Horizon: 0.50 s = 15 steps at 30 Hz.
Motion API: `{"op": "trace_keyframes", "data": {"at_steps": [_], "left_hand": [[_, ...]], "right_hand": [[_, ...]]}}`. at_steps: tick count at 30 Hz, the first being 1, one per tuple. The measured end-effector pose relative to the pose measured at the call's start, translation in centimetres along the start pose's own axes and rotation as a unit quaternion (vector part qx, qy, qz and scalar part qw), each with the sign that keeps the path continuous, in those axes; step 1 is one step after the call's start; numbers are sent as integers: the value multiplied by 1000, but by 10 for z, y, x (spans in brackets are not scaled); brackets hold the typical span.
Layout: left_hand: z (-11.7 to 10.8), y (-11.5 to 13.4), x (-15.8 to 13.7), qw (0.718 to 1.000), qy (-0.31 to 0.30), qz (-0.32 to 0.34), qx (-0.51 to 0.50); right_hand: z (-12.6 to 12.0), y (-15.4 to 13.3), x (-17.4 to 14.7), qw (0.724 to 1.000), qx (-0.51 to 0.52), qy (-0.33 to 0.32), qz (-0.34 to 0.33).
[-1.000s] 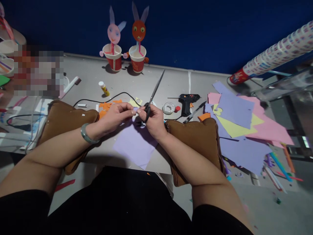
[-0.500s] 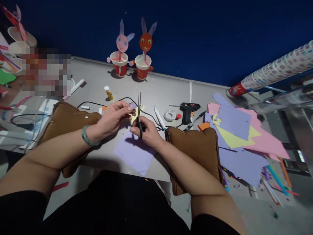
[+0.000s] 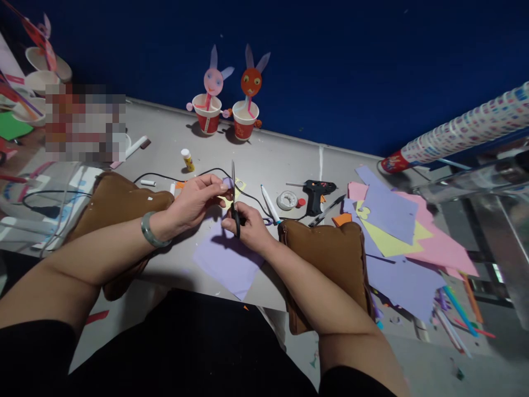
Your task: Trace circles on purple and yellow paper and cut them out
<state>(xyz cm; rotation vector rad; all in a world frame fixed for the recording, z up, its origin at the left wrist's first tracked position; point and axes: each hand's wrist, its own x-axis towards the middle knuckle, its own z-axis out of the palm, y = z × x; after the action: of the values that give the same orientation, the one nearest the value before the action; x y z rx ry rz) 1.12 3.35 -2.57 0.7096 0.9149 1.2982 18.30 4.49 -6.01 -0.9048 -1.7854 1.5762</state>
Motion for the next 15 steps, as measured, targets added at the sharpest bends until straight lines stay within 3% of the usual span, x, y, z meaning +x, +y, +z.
{"op": "trace_keyframes", "data": {"at_steps": [15], "left_hand": [[0,1,0,1000,0,-8,7]], "right_hand": [[1,2,1,1000,8,13,6]]}}
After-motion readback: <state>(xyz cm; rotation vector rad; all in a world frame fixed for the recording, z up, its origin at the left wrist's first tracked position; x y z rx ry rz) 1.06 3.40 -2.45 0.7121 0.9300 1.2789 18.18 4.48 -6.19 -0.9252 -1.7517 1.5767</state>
